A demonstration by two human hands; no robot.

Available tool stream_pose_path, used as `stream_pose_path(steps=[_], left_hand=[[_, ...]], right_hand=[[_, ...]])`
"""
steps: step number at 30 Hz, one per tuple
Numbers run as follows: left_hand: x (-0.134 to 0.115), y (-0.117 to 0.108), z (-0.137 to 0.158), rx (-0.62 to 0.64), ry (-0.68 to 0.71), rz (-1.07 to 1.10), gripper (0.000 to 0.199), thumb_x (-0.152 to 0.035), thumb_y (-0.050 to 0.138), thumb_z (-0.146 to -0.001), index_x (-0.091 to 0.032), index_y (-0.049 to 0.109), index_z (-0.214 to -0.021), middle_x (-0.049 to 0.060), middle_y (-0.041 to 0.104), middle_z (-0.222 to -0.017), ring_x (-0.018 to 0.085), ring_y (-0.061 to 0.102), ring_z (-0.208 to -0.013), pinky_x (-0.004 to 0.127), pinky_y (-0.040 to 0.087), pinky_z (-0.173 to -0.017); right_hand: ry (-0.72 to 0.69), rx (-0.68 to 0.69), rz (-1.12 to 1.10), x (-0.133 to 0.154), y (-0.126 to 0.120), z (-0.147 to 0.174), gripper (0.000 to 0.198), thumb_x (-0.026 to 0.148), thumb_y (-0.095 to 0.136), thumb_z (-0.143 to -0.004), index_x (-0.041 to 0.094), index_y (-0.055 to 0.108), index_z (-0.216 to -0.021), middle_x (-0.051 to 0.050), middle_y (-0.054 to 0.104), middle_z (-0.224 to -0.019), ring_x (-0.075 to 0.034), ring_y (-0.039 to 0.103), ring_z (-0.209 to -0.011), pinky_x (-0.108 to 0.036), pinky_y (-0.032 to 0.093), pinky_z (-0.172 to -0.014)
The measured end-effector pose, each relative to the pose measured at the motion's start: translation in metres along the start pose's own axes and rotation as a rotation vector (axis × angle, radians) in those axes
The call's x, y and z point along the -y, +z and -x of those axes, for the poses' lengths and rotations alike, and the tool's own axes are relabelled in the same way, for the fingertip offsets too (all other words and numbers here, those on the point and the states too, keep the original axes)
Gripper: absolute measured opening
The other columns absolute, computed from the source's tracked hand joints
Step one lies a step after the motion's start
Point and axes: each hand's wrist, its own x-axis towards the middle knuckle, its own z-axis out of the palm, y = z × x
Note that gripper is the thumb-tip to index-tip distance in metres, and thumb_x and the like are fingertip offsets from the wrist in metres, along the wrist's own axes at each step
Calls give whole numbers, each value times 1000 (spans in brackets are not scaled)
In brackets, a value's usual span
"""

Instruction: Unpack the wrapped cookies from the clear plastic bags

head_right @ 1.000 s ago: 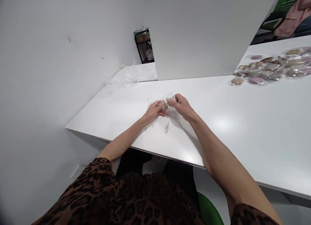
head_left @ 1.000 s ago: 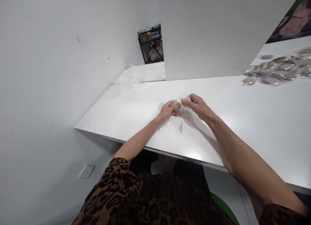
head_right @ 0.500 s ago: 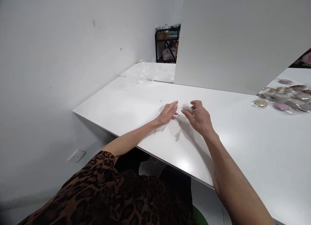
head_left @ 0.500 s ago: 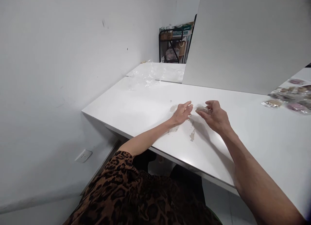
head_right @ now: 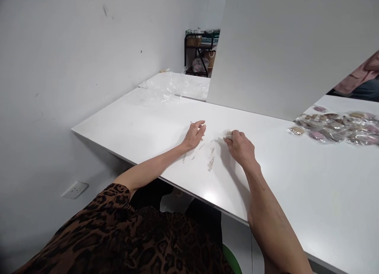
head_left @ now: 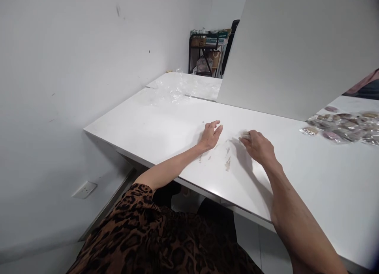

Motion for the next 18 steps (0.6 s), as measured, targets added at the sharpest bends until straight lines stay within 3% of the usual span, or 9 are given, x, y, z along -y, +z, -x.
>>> stream_pose_path(steps=[2,5,10,14,18], left_hand=[[2,1,1,-3,22,-15,53,-48,44,-106,-18,53,-149,18,50,-143,20,65,-99,39,57,-100],[4,3,1,-8,29,-10,51,-50,46,-105,-21,54,-146,16,51,-143,18,64,-94,41,55,-104],[5,3,0,-23,49,-20,50,-46,47,-105,-17,54,-145,18,52,-142,24,62,-119,42,47,-116],[5,3,2,-4,45,-60,50,-46,47,-105,-20,52,-147,16,51,-143,21,66,-111,41,45,-118],[-1,1,5,55,54,-84,52,-45,45,-105,-18,49,-149,16,48,-146,20,67,-109,42,45,-119]], right_hand=[[14,-24,-3,0,0,0,32,47,41,-104,20,56,-114,-18,65,-117,-30,64,-94,-35,38,-68],[0,65,16,-4,2,-2,27,43,43,-102,21,57,-108,-17,67,-109,-29,64,-90,-36,38,-68],[-12,-99,-88,-13,8,-5,40,56,41,-99,22,55,-113,-17,69,-112,-29,63,-88,-36,41,-68],[-19,-28,-119,-17,16,-9,41,61,45,-89,23,56,-100,-14,70,-97,-29,61,-81,-37,43,-68],[61,-94,-253,-14,21,-15,46,67,52,-78,25,56,-96,-11,69,-83,-30,63,-78,-42,48,-74]])
